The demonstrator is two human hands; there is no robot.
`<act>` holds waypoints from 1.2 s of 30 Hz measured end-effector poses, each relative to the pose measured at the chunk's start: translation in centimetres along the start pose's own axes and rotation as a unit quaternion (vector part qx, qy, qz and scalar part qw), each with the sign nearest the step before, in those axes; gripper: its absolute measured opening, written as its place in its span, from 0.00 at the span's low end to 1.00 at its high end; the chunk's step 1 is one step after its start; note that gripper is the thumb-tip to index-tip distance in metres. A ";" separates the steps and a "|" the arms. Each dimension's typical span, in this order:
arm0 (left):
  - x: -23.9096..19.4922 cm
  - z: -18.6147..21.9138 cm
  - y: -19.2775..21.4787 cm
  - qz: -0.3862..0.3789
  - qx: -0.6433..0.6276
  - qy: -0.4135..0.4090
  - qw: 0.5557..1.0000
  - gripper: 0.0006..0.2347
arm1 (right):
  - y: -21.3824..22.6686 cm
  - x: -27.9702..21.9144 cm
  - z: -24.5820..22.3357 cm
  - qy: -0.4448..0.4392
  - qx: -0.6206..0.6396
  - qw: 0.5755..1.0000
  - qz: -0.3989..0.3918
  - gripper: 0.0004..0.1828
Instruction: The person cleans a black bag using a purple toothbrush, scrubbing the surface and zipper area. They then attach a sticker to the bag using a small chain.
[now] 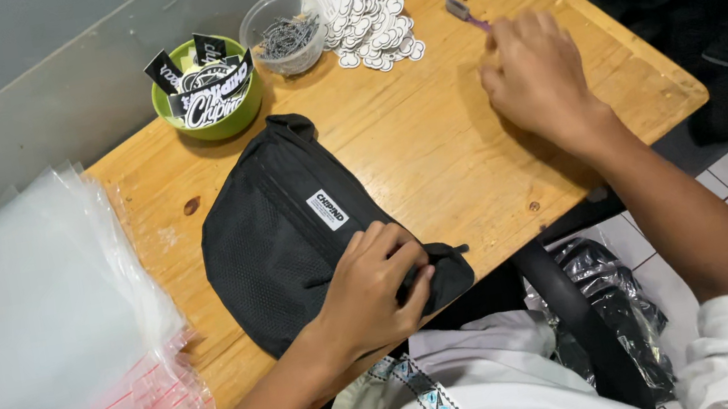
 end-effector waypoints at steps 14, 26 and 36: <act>-1.8 -0.5 0.6 0.064 0.032 -0.026 0.997 0.06 | 3.9 -13.4 -12.1 0.170 0.342 0.915 -0.131 0.08; -2.8 -3.0 0.3 0.114 -0.078 -0.016 0.990 0.04 | 3.6 -13.0 -12.2 0.018 0.542 0.831 -0.119 0.04; -2.4 -2.0 0.4 0.110 -0.055 -0.030 0.992 0.03 | -0.7 -15.6 -10.9 -0.192 0.705 0.655 -0.192 0.26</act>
Point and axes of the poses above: each hand's wrist, its own x-axis towards the middle knuckle, its own y-axis out of the back of the hand, z = x × y, the point moved 10 cm from there along x, towards the middle knuckle, and after that the axes turned 11 degrees about -x, right-handed, at the moved point
